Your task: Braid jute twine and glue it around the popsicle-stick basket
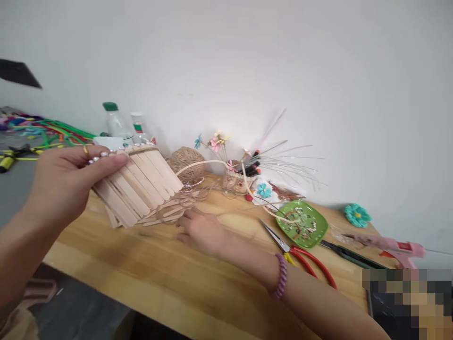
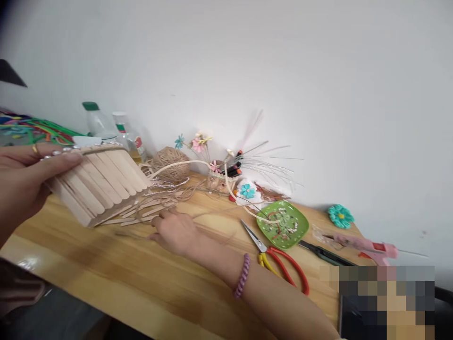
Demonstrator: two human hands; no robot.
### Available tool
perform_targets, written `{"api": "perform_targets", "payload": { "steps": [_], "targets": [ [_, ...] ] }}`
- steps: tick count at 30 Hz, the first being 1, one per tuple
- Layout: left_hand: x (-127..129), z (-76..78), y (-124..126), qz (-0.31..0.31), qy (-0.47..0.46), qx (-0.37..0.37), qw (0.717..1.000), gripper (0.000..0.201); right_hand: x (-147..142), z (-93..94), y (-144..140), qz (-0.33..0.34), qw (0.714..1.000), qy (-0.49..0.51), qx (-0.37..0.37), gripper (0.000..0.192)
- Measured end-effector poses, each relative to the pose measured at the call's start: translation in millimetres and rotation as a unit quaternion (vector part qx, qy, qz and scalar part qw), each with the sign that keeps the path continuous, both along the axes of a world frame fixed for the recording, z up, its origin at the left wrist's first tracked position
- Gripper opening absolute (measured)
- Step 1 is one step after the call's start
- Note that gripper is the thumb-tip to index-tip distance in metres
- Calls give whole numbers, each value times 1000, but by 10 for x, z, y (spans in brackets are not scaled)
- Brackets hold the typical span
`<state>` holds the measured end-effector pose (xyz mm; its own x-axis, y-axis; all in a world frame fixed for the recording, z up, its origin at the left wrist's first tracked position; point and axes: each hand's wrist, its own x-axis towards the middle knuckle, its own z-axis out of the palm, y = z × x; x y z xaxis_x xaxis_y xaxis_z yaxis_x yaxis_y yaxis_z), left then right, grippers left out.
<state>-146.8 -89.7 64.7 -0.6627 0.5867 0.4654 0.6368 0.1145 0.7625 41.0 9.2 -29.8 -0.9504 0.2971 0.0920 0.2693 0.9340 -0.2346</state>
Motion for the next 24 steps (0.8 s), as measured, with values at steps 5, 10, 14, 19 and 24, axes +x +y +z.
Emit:
{"api": "perform_targets", "payload": {
  "steps": [5,10,14,19,24],
  "targets": [
    [-140,-34,-56,-58,-79,67,993,10,-302,-139,-92,29,999,6,-35,13],
    [-135,-53,3,-95,-84,52,991,18,43,205,-65,18,993,36,-115,11],
    [95,-77,141,-151,-82,-36,984,26,627,622,-68,-54,911,96,-398,13],
    [527,-224,446,-275,-13,-151,950,35,1136,817,-104,-142,826,175,-517,22],
    [862,-319,659,-344,20,-214,914,38,1377,812,-131,-200,830,162,-495,20]
  ]
}}
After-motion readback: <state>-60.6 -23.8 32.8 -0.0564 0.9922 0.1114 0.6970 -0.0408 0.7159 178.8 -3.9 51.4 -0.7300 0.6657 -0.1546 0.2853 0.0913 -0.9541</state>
